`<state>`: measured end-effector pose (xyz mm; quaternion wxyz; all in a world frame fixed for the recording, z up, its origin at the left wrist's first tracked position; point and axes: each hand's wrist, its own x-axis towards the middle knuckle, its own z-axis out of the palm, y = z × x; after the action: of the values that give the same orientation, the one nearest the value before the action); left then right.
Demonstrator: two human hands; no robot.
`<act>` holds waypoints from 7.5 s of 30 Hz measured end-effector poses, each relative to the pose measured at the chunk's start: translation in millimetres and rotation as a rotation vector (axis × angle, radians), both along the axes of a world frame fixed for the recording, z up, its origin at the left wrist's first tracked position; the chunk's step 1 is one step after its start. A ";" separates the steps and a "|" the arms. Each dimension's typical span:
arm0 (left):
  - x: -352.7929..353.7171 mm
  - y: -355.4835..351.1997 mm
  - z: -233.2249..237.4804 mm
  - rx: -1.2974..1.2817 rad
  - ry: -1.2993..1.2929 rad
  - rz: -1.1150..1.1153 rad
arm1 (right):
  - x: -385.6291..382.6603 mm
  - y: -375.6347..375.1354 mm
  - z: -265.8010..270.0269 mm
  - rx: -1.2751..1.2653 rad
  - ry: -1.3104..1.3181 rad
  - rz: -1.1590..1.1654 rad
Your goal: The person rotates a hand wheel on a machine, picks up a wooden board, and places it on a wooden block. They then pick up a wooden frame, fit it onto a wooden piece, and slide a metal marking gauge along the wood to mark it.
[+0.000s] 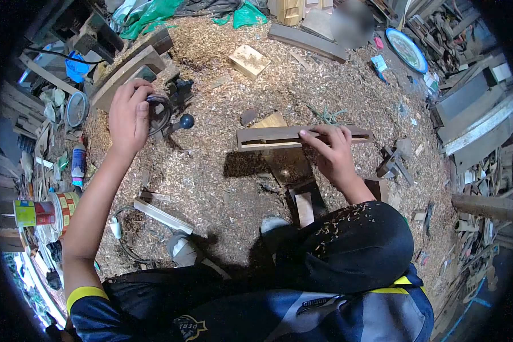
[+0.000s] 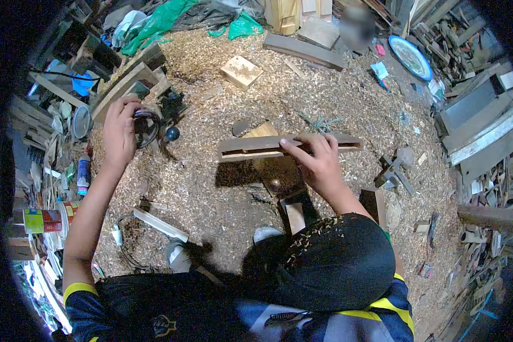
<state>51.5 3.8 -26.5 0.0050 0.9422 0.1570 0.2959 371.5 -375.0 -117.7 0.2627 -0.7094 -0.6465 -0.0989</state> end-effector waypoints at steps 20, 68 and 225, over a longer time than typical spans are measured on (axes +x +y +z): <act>1.5 0.6 4.9 0.016 -0.010 -0.012 | -1.1 -18.0 -58.8 -0.339 0.080 -0.016; 114.0 -193.7 -194.8 -0.586 0.178 -0.243 | -18.5 -19.3 30.9 0.121 0.450 0.051; 110.5 -145.6 -177.5 -0.483 -0.010 -0.176 | 62.3 -76.2 -115.5 0.362 0.329 -0.472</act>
<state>162.0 -141.8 -203.9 0.2562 0.9223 0.1406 0.2530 433.8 -451.2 -233.2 0.4549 -0.7877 -0.3856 -0.1544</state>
